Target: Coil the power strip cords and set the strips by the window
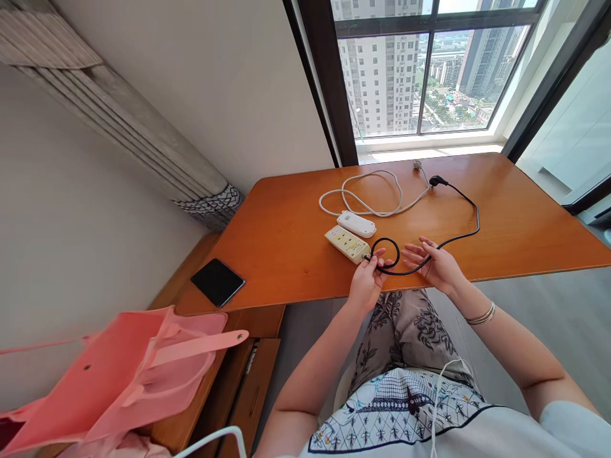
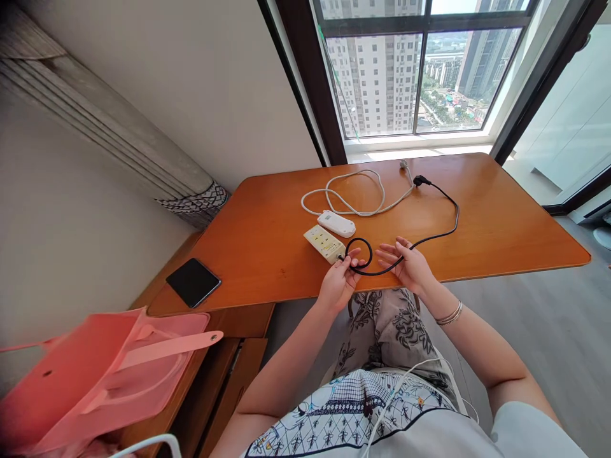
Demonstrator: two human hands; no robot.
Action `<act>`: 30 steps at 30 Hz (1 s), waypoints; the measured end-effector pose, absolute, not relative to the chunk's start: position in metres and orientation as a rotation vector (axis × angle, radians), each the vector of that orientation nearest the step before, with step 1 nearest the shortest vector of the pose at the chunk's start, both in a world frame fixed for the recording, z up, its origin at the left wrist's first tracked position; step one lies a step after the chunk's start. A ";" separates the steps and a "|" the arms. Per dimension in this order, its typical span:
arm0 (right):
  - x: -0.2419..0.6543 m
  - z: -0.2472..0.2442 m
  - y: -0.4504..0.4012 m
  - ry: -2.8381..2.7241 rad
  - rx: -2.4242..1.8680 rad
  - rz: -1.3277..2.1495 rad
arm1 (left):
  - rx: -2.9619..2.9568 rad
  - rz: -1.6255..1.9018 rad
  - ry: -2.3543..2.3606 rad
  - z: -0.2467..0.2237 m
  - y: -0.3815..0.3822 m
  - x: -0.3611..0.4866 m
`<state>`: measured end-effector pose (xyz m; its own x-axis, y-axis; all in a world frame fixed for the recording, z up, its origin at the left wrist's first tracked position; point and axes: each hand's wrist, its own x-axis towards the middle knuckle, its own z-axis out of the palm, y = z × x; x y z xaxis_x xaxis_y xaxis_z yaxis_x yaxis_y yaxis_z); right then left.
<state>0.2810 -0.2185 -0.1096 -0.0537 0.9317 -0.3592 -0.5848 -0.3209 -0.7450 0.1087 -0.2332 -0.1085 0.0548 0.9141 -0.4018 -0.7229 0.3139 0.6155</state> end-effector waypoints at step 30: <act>0.275 -0.095 -0.181 -1.892 -1.373 0.765 | 0.479 1.072 0.904 -0.132 -0.236 0.112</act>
